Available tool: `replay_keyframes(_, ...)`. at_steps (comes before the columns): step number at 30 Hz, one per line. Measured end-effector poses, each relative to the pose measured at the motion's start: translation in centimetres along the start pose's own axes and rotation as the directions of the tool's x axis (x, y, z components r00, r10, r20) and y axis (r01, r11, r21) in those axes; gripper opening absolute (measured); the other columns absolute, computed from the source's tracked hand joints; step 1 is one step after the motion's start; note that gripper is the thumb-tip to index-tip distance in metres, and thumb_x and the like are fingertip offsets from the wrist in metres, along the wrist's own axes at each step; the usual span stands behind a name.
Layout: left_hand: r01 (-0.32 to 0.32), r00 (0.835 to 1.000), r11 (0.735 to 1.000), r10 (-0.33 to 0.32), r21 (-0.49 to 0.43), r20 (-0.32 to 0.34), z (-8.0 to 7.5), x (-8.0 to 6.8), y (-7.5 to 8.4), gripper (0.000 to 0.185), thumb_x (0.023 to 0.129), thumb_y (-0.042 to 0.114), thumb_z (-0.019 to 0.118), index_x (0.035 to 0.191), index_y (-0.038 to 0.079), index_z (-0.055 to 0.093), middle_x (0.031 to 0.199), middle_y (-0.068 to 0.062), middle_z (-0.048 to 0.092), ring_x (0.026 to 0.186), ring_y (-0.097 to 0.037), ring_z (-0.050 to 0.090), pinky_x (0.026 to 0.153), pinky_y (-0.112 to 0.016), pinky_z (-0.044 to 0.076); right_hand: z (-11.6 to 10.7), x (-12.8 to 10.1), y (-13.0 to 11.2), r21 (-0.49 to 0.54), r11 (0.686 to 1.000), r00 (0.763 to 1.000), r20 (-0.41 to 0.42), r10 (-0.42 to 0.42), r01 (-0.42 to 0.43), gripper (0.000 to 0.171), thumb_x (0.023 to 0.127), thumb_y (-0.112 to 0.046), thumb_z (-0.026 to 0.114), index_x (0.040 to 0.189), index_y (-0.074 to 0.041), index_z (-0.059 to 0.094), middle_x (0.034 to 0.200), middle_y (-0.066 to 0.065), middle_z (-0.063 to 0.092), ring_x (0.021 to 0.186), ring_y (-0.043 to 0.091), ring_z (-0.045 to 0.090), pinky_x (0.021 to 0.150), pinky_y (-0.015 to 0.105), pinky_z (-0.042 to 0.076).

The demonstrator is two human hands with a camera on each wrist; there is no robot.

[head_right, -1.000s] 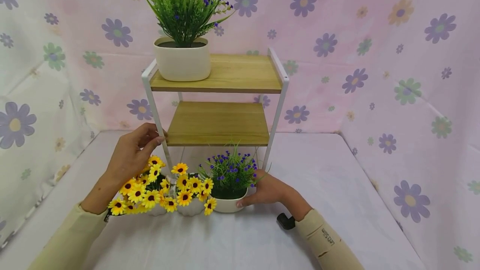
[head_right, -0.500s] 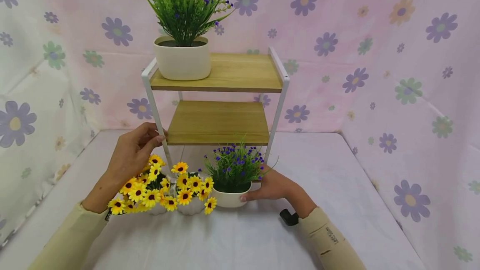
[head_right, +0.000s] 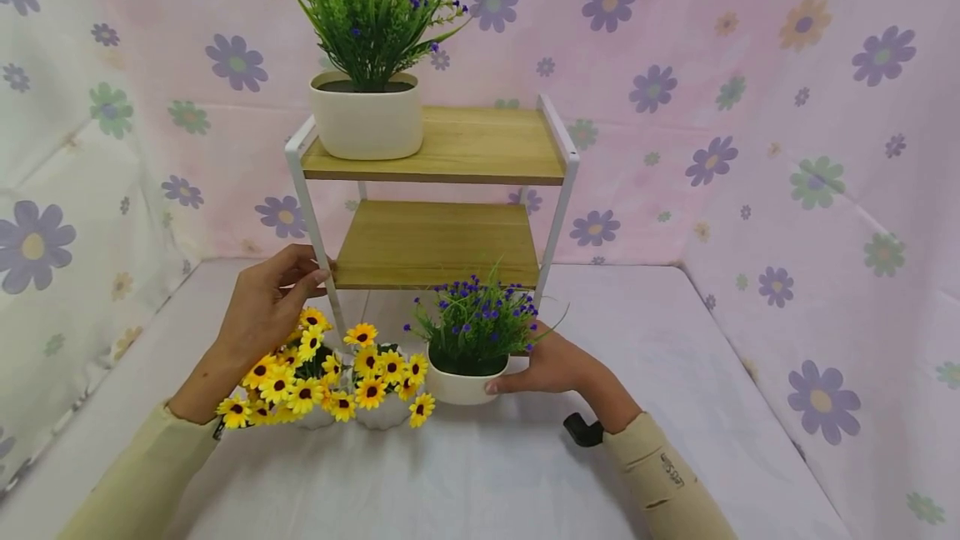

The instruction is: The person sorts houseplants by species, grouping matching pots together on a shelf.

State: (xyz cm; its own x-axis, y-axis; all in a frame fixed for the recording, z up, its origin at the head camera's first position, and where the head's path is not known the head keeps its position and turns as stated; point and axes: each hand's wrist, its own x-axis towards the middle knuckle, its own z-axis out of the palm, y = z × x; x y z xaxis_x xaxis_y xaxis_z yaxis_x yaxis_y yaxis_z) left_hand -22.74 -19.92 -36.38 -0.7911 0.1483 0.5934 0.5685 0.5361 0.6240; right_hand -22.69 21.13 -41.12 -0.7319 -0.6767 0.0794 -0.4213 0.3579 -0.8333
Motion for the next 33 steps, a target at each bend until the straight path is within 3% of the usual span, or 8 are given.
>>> replay_keyframes(6, -0.016, 1.0, 1.0, 0.016, 0.007, -0.011, 0.1, 0.0, -0.1, 0.02, 0.102, 0.001, 0.068, 0.122, -0.001, 0.068, 0.096, -0.013, 0.074, 0.092, -0.032, 0.079, 0.079, -0.036, 0.064, -0.5, -0.3, -0.5, -0.08, 0.996, 0.999, -0.027, -0.045, 0.042, 0.097, 0.085, -0.024, 0.093, 0.162, -0.014, 0.036, 0.158, 0.008, 0.048, 0.144, 0.034, 0.052, 0.109, 0.056, 0.054)
replay_keyframes(10, -0.02, 1.0, 1.0, 0.02, 0.006, -0.017, 0.1, 0.0, -0.1, 0.021, 0.102, 0.0, 0.068, 0.123, 0.0, 0.068, 0.096, -0.013, 0.075, 0.092, -0.032, 0.079, 0.079, -0.035, 0.064, -0.7, -0.4, -0.9, -0.116, 0.992, 0.998, -0.045, -0.048, 0.043, 0.099, 0.084, -0.027, 0.094, 0.163, -0.013, 0.035, 0.158, 0.008, 0.049, 0.144, 0.035, 0.052, 0.109, 0.058, 0.054)
replay_keyframes(16, -0.02, 1.0, 1.0, 0.02, 0.004, -0.019, 0.2, 0.0, -0.2, 0.022, 0.102, 0.0, 0.068, 0.124, -0.001, 0.068, 0.097, -0.013, 0.075, 0.092, -0.032, 0.079, 0.08, -0.035, 0.064, -0.7, -0.4, -1.1, -0.111, 0.994, 0.998, -0.053, -0.024, 0.018, 0.099, 0.083, -0.027, 0.094, 0.163, -0.013, 0.036, 0.158, 0.006, 0.05, 0.146, 0.034, 0.051, 0.111, 0.059, 0.051)
replay_keyframes(28, -0.033, 0.999, 0.999, 0.033, 0.013, -0.019, 0.1, 0.0, -0.2, 0.021, 0.101, -0.001, 0.068, 0.122, -0.002, 0.068, 0.098, -0.013, 0.076, 0.091, -0.031, 0.08, 0.079, -0.035, 0.064, -1.0, -0.3, -2.1, -0.143, 0.985, 0.992, -0.069, -0.106, 0.096, 0.097, 0.082, -0.022, 0.095, 0.16, -0.012, 0.038, 0.154, 0.005, 0.054, 0.142, 0.032, 0.054, 0.109, 0.06, 0.053)
replay_keyframes(33, -0.042, 0.999, 0.999, 0.042, 0.016, -0.018, 0.1, 0.1, -0.2, 0.02, 0.101, -0.002, 0.069, 0.121, -0.002, 0.069, 0.097, -0.013, 0.075, 0.09, -0.031, 0.08, 0.079, -0.037, 0.064, -0.9, -0.3, -2.5, -0.151, 0.985, 0.993, -0.077, -0.094, 0.081, 0.101, 0.082, -0.025, 0.095, 0.162, -0.015, 0.035, 0.158, 0.005, 0.05, 0.145, 0.032, 0.048, 0.113, 0.064, 0.047)
